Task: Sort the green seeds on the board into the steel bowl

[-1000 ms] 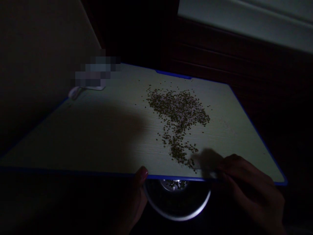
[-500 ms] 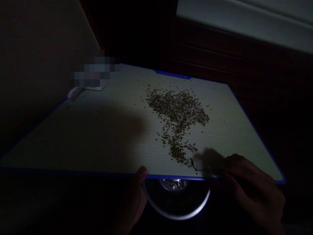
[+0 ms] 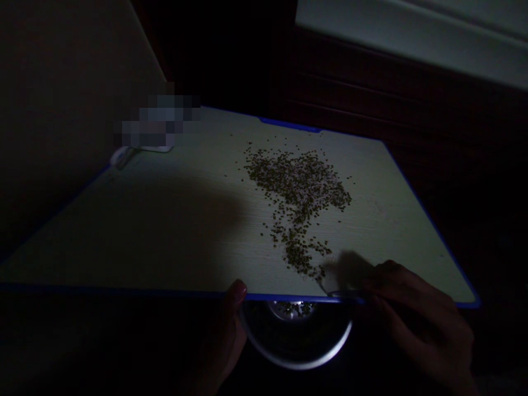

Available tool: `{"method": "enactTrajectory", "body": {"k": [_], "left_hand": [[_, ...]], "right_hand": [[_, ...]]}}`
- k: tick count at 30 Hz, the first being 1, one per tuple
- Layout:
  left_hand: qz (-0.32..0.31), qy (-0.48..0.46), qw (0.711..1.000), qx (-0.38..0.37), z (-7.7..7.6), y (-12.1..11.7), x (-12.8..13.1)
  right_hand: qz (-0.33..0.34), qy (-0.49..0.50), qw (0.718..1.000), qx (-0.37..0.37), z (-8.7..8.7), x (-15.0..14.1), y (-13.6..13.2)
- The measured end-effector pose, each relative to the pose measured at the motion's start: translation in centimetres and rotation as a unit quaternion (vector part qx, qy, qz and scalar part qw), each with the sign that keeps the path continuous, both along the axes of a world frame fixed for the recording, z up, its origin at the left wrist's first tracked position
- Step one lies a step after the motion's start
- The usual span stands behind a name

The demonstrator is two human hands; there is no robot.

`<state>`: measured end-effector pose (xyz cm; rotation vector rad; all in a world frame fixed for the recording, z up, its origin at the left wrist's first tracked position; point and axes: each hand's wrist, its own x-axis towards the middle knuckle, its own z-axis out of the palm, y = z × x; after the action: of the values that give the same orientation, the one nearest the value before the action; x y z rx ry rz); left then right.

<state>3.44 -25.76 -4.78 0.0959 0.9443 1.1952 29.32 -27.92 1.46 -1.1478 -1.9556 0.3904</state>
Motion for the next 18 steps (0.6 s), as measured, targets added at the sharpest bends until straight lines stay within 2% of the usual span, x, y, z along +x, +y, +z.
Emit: {"method": "enactTrajectory", "body": {"k": [3, 7, 13, 18], "left_hand": [[0.029, -0.014, 0.999, -0.022, 0.1, 0.1, 0.1], [0.051, -0.015, 0.998, -0.029, -0.5, 0.0, 0.0], [0.045, -0.016, 0.998, -0.04, -1.2, -0.2, -0.1], [0.068, -0.009, 0.997, -0.031, -0.8, -0.3, -0.1]], "right_hand": [[-0.021, 0.014, 1.0, 0.012, -0.1, 0.0, 0.0], [-0.043, 0.014, 0.999, 0.021, -0.1, 0.0, -0.2], [-0.019, 0.014, 1.0, 0.018, -0.1, 0.0, 0.0], [-0.025, 0.003, 1.0, 0.018, -0.1, -0.1, 0.0]]}}
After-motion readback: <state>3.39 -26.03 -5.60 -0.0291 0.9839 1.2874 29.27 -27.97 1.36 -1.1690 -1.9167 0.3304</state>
